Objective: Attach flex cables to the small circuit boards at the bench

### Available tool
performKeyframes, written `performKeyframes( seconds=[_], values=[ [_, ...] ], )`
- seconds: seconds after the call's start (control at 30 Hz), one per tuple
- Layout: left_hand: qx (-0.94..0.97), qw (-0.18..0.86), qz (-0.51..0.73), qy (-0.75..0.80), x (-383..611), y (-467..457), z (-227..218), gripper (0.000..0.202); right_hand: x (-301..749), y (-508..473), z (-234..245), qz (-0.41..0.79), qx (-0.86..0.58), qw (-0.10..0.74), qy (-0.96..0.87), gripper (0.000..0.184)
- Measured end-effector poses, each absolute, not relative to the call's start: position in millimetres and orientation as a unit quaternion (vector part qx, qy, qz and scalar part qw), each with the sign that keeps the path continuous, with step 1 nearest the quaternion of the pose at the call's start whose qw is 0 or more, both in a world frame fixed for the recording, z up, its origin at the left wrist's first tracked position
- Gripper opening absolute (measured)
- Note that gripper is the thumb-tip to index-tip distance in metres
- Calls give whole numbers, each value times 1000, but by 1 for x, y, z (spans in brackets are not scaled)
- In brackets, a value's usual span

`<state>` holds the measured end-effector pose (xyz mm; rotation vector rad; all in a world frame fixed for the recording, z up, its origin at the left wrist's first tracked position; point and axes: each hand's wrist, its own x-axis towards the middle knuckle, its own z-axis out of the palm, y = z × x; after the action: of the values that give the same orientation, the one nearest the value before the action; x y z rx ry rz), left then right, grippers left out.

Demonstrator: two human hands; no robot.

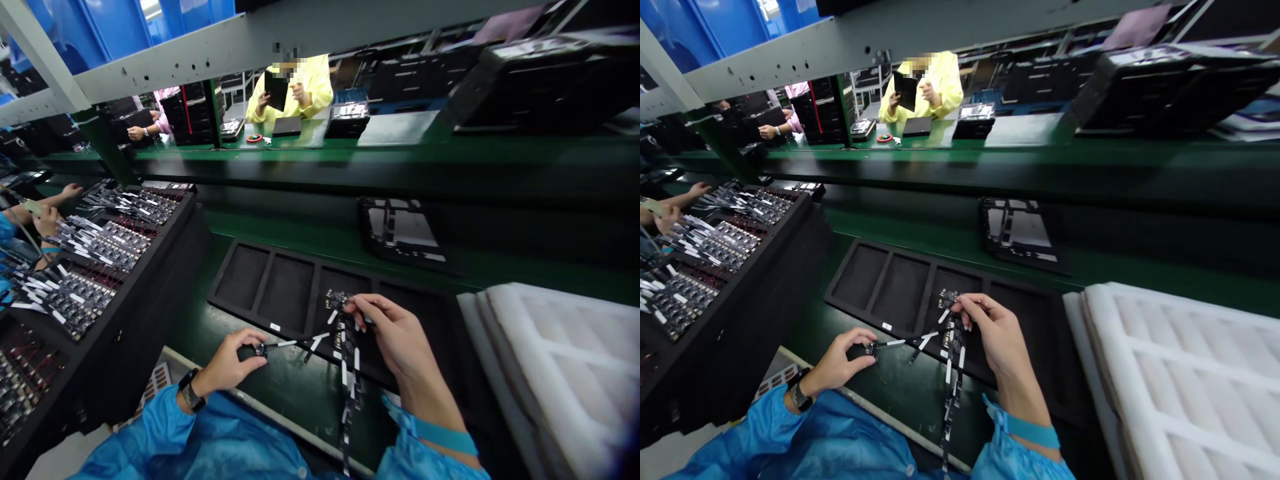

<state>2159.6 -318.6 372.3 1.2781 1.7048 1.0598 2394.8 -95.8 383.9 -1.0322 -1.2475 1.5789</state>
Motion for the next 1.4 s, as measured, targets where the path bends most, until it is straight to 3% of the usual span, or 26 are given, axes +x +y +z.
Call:
performKeyframes(
  seconds=[0.1,0.27,0.53,0.7,1.07,1.4],
  values=[
    [477,381,453,650,2157,-317,367,25,2395,-96,384,628,-411,423,-507,47],
    [447,425,515,596,2153,-312,375,35,2396,-97,386,622,-408,423,-517,44],
    [418,409,608,537,2133,-290,445,42,2397,-99,387,624,-394,422,-526,39],
    [454,419,552,560,2134,-249,475,32,2397,-101,384,630,-371,407,-548,31],
    [514,504,429,545,2167,-175,423,37,2389,-111,397,625,-276,348,-642,35],
    [527,494,423,548,2170,-180,426,36,2383,-114,393,583,-259,332,-695,28]
  ],
)
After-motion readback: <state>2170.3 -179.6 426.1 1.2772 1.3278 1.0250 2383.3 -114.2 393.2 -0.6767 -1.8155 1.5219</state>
